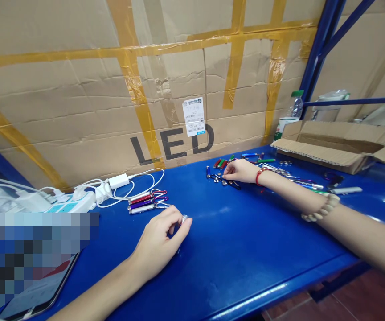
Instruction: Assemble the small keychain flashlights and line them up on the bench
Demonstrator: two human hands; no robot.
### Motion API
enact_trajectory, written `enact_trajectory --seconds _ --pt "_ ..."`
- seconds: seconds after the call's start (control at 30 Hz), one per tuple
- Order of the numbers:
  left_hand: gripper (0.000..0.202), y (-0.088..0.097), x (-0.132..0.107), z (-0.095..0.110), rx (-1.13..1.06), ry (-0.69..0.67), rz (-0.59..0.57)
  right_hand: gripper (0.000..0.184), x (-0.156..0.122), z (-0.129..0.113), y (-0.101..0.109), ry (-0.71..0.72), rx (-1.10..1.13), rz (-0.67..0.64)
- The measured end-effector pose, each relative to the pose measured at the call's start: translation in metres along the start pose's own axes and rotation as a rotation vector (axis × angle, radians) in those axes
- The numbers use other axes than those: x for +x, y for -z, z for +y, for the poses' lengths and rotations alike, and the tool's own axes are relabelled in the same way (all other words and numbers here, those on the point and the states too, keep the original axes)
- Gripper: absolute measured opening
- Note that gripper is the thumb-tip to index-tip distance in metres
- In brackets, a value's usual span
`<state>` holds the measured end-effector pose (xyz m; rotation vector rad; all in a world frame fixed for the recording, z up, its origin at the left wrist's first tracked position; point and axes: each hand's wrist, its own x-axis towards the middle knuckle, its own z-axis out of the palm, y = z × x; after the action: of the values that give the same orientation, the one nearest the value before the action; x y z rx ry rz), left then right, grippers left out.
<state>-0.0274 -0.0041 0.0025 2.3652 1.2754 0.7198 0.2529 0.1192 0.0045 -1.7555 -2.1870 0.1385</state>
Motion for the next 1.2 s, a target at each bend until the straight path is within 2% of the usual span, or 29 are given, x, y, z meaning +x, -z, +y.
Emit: enact_trajectory --seconds 0.23,0.47,0.57,1.0,1.2 --pt "0.038 0.0 0.0 0.0 -0.01 0.01 -0.009 0.011 -0.001 0.0 -0.001 0.013 0.0 0.032" --pt "0.038 0.0 0.0 0.0 0.002 0.016 -0.008 0.02 -0.002 -0.007 -0.002 0.064 0.026 0.233" --pt "0.038 -0.001 0.0 0.0 -0.001 0.014 -0.002 0.021 0.0 -0.007 -0.006 0.093 0.043 0.278" --pt "0.037 0.0 0.0 -0.002 -0.014 0.018 -0.019 0.01 0.004 -0.006 -0.011 0.133 0.05 0.176" --pt "0.037 -0.001 0.0 -0.001 -0.005 0.028 -0.018 0.017 0.006 -0.003 -0.016 0.168 0.087 0.135"
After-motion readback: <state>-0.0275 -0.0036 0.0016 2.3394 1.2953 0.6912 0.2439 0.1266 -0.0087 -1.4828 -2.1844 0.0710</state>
